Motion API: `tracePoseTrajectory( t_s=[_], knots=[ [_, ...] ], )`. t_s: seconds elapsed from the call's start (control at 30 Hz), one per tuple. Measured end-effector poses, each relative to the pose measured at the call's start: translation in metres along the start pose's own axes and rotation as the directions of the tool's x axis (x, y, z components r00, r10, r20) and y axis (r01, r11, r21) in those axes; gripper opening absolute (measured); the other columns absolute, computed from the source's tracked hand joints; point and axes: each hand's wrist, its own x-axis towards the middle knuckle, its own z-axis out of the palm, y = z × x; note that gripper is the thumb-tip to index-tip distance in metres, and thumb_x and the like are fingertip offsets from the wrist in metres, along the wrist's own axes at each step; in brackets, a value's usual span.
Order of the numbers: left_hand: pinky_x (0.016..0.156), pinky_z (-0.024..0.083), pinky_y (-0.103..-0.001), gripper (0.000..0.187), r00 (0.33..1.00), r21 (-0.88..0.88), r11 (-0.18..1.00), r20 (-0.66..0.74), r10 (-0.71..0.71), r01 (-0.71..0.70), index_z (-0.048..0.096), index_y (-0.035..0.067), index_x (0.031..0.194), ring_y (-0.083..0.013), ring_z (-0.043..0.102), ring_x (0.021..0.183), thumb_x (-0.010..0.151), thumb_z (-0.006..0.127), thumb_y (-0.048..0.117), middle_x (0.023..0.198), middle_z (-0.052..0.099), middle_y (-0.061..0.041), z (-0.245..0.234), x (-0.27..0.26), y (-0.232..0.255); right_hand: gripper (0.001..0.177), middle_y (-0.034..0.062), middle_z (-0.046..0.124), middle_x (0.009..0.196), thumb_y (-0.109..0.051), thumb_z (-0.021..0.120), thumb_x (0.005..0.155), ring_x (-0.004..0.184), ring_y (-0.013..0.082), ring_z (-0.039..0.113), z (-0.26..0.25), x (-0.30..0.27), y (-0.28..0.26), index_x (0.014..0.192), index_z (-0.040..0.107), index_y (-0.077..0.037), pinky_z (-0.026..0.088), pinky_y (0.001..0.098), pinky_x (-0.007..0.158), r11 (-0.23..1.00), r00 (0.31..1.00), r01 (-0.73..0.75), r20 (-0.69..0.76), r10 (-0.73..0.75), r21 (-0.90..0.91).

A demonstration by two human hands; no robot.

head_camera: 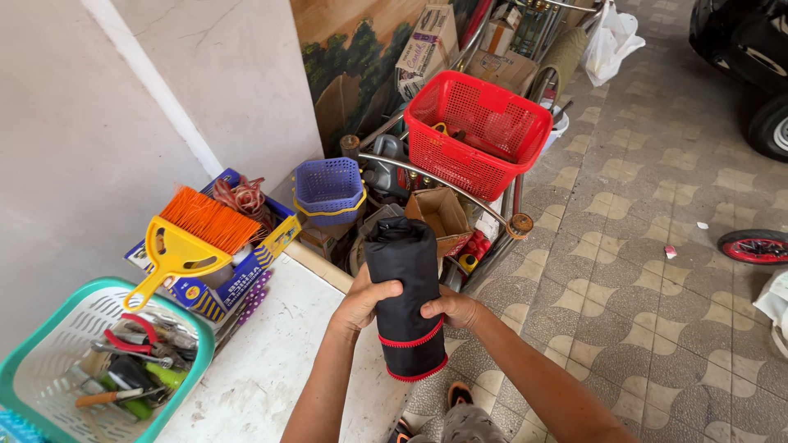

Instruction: The person retrieves a red and black jacket from a basket and lays it onto a surface. They fold the jacket into a compact shape, roll it up, and secure it with a rubber band before placing it into a cabinet.

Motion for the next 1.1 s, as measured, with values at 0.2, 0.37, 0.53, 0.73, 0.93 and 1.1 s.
tracePoseTrajectory(
  t_s=[0.2, 0.37, 0.53, 0.73, 0.93, 1.1],
  knots=[
    [0.1, 0.054, -0.038, 0.08, 0.995, -0.001, 1.0, -0.101, 0.006, -0.006, 0.053, 0.002, 0.14, -0.0237, 0.066, 0.116, 0.07, 0.087, 0.021, 0.127, 0.068, -0.012, 0.034, 0.016, 0.006, 0.109, 0.0092, 0.058, 0.146, -0.052, 0.09, 0.063, 0.139, 0.0249, 0.052, -0.016, -0.018, -0.031, 0.152, 0.045, -0.009, 0.039, 0.0406, 0.117, 0.972, 0.994, -0.042, -0.105, 0.019, -0.229],
    [0.094, 0.058, -0.039, 0.069, 0.967, 0.102, 0.989, -0.219, 0.131, -0.111, 0.055, -0.003, 0.133, -0.0259, 0.069, 0.107, 0.073, 0.086, 0.012, 0.121, 0.07, -0.017, 0.057, 0.049, 0.002, 0.101, 0.015, 0.06, 0.145, -0.054, 0.079, 0.08, 0.137, 0.0264, 0.057, 0.012, -0.061, -0.083, 0.157, 0.035, -0.005, 0.044, 0.0415, 0.117, 0.62, 0.718, 0.236, -0.296, -0.631, -0.748],
    [0.099, 0.054, -0.037, 0.078, 0.983, 0.088, 0.996, -0.184, 0.013, 0.003, 0.056, 0.0, 0.138, -0.0254, 0.067, 0.113, 0.071, 0.086, 0.025, 0.126, 0.069, -0.016, 0.092, 0.083, -0.026, 0.08, 0.0167, 0.059, 0.143, -0.043, 0.07, 0.092, 0.133, 0.0263, 0.057, 0.026, -0.079, -0.085, 0.154, 0.039, -0.004, 0.045, 0.0392, 0.111, 0.727, 0.701, 0.265, -0.391, -0.596, -0.633],
    [0.103, 0.05, -0.036, 0.087, 0.979, 0.261, 0.947, -0.123, -0.161, 0.189, 0.051, 0.008, 0.144, -0.0229, 0.064, 0.12, 0.068, 0.083, 0.037, 0.131, 0.066, -0.012, 0.105, 0.119, -0.051, 0.082, 0.0158, 0.062, 0.137, -0.038, 0.073, 0.084, 0.127, 0.0252, 0.06, -0.04, -0.093, -0.082, 0.15, 0.041, -0.002, 0.046, 0.0371, 0.108, 0.901, 0.796, 0.194, -0.475, -0.375, -0.387],
    [0.101, 0.05, -0.036, 0.087, 0.982, 0.153, 0.971, -0.078, -0.174, 0.184, 0.048, 0.003, 0.146, -0.0253, 0.062, 0.12, 0.073, 0.081, 0.038, 0.131, 0.063, -0.015, 0.102, 0.146, -0.09, 0.082, 0.0185, 0.064, 0.135, -0.054, 0.065, 0.086, 0.125, 0.027, 0.062, -0.091, -0.099, -0.083, 0.143, 0.05, 0.003, 0.048, 0.0357, 0.105, 0.95, 0.876, 0.092, -0.431, -0.219, -0.297],
    [0.097, 0.053, -0.039, 0.086, 0.961, -0.045, 0.978, -0.182, -0.208, 0.203, 0.046, 0.004, 0.144, -0.026, 0.064, 0.115, 0.071, 0.083, 0.031, 0.127, 0.064, -0.015, 0.11, 0.17, -0.122, 0.084, 0.0215, 0.075, 0.116, -0.069, 0.053, 0.086, 0.11, 0.0282, 0.072, -0.141, -0.094, -0.077, 0.127, 0.065, 0.004, 0.055, 0.0369, 0.094, 0.826, 0.82, -0.27, -0.568, -0.073, -0.496]
  ],
)
